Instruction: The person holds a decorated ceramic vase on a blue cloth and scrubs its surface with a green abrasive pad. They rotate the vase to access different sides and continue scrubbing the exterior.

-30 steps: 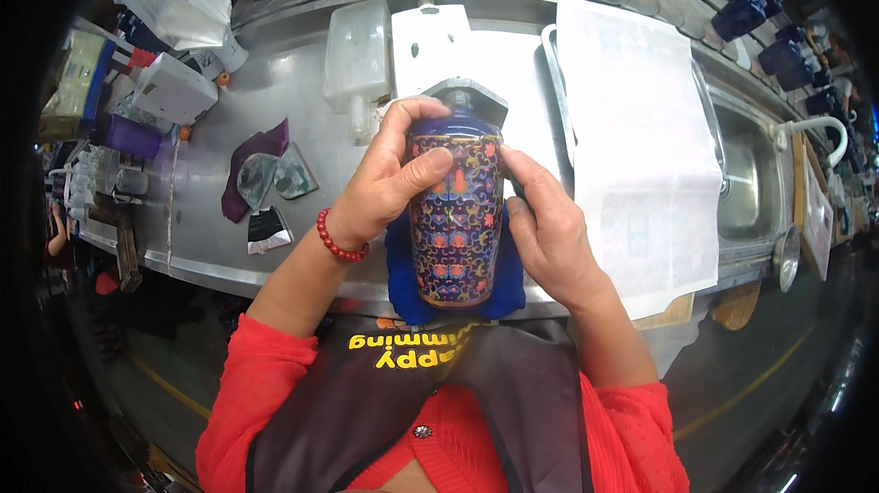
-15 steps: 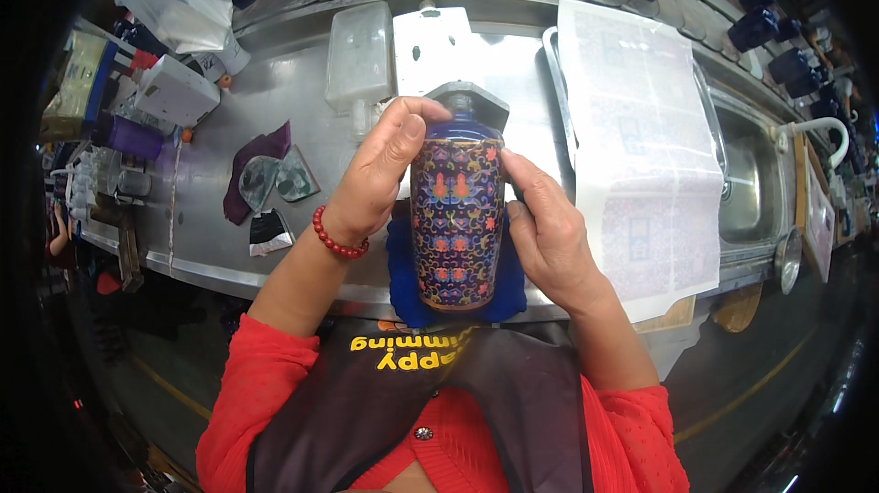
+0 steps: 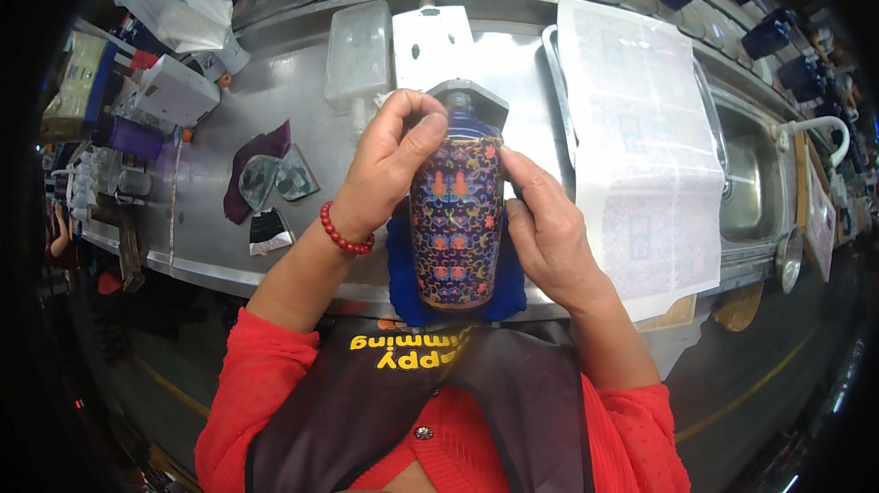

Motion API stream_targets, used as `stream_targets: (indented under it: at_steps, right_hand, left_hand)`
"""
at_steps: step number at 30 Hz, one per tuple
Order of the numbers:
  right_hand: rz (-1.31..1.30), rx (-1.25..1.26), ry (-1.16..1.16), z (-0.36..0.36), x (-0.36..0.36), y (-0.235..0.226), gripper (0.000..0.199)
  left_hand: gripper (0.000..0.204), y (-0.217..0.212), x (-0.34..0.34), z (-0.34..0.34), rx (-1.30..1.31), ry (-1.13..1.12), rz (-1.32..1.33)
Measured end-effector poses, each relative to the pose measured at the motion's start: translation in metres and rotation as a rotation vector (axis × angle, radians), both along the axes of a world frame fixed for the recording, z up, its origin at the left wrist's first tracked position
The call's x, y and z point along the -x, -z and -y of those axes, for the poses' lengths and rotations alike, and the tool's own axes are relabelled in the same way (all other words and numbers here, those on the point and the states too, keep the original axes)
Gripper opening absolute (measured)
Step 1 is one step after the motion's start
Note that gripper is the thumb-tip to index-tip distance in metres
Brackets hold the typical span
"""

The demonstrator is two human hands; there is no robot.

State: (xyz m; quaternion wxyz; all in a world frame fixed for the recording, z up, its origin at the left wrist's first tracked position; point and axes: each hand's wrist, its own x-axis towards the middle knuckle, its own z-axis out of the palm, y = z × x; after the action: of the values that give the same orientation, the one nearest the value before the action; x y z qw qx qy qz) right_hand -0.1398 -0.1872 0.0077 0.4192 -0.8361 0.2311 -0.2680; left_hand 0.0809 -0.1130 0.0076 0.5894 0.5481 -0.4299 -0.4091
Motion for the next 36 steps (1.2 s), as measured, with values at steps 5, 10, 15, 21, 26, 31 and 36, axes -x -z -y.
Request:
stream_targets:
  at_steps: [5, 10, 15, 21, 26, 31, 36]
  right_hand:
    - [-0.011, 0.000, 0.013, 0.003, -0.002, -0.008, 0.053]
    - [0.033, -0.329, 0.052, 0.017, 0.003, -0.054, 0.039]
    - [-0.189, -0.017, -0.143, 0.041, -0.015, -0.098, 0.025]
    - [-0.368, -0.088, -0.192, 0.054, -0.043, -0.105, 0.023]
    - [-0.381, -0.179, -0.208, 0.058, -0.047, -0.105, 0.023]
    - [-0.405, -0.166, -0.213, 0.059, -0.048, -0.104, 0.025]
    - [-0.381, -0.241, -0.224, 0.060, -0.047, -0.101, 0.026]
  left_hand:
    - [0.027, -0.001, 0.002, -0.001, 0.064, 0.013, -0.012]
    - [0.028, -0.002, -0.002, -0.001, -0.005, 0.044, -0.067]
    - [0.031, 0.000, -0.001, -0.005, 0.028, 0.033, -0.088]
    - [0.033, 0.005, 0.002, -0.008, 0.066, 0.047, -0.131]
    - [0.033, 0.006, 0.001, -0.009, 0.089, 0.063, -0.169]
    - [0.033, 0.007, 0.002, -0.009, 0.085, 0.062, -0.166]
    - [0.032, 0.006, 0.001, -0.010, 0.082, 0.061, -0.166]
